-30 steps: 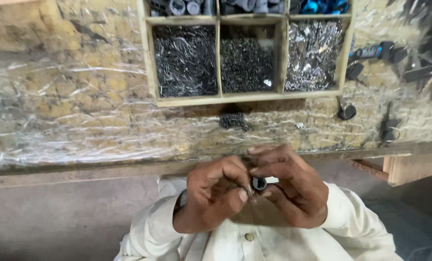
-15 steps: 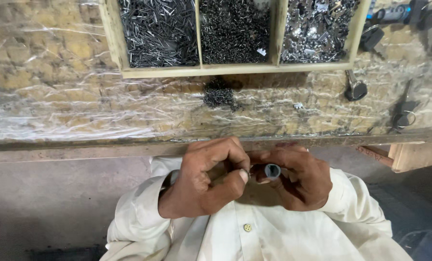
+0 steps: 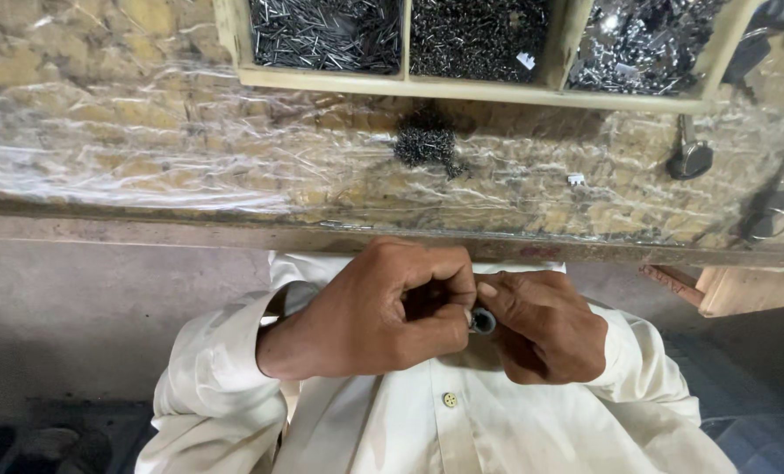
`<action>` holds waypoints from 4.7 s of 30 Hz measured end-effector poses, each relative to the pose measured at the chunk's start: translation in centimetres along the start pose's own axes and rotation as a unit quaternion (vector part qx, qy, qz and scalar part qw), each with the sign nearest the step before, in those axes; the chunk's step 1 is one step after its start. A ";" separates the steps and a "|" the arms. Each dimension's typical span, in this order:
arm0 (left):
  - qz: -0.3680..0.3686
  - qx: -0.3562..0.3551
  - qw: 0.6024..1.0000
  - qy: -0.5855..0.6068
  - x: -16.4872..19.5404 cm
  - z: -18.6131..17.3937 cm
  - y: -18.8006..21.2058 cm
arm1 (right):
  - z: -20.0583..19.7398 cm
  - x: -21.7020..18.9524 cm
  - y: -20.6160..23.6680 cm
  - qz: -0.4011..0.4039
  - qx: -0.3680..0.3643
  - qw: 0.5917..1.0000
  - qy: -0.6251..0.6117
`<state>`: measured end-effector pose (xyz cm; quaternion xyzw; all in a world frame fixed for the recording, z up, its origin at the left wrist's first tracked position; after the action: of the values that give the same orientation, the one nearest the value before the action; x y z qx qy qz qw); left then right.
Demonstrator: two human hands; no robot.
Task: The person assembles small lock cylinders by inserting pins and a key into a cylinder, then using a blue-handled tool to press or adjust internal components. The person repeats this process with several cylinders, placing finished units on the workbench.
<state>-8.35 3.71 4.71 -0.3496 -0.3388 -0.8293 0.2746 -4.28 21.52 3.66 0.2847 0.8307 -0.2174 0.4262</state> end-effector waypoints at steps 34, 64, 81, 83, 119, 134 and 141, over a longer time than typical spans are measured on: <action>0.294 0.025 0.951 -0.091 0.8 -0.1 -1.4 | -18.5 7.0 -12.1 -0.011 0.051 0.826 0.561; 0.351 0.154 0.904 -0.189 0.8 0.7 1.1 | -2.5 0.1 -1.1 0.063 0.193 0.979 -0.008; 0.221 -0.070 0.967 -0.103 2.7 4.4 -1.4 | -4.0 -6.9 -1.0 -0.443 0.220 0.662 0.564; 0.077 -0.106 0.991 0.021 -0.6 4.6 -1.9 | -5.5 -7.6 -2.1 -0.436 0.204 0.714 0.509; 0.299 0.092 0.937 -0.153 0.4 -0.9 0.5 | -4.1 -1.6 -4.1 0.044 0.167 0.979 -0.104; 0.422 -0.014 0.850 -0.315 2.7 2.4 1.0 | -4.8 -3.2 -6.0 -0.050 0.171 0.983 -0.053; 0.348 0.035 0.909 -0.229 2.4 0.7 1.2 | -8.7 -2.0 -7.8 0.153 0.042 0.976 0.149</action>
<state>-8.72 2.99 7.39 -0.6152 -0.2784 -0.5661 0.4728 -13.56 20.41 10.96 0.4558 0.8215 -0.1395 0.3130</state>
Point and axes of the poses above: each hand's wrist, its own y-axis away from the middle knuckle, its own z-axis out of the palm, x = y × z, the point moved 7 cm from there along -y, towards the middle knuckle, and after that the axes turned 13 degrees about y, right-handed, at the moved point
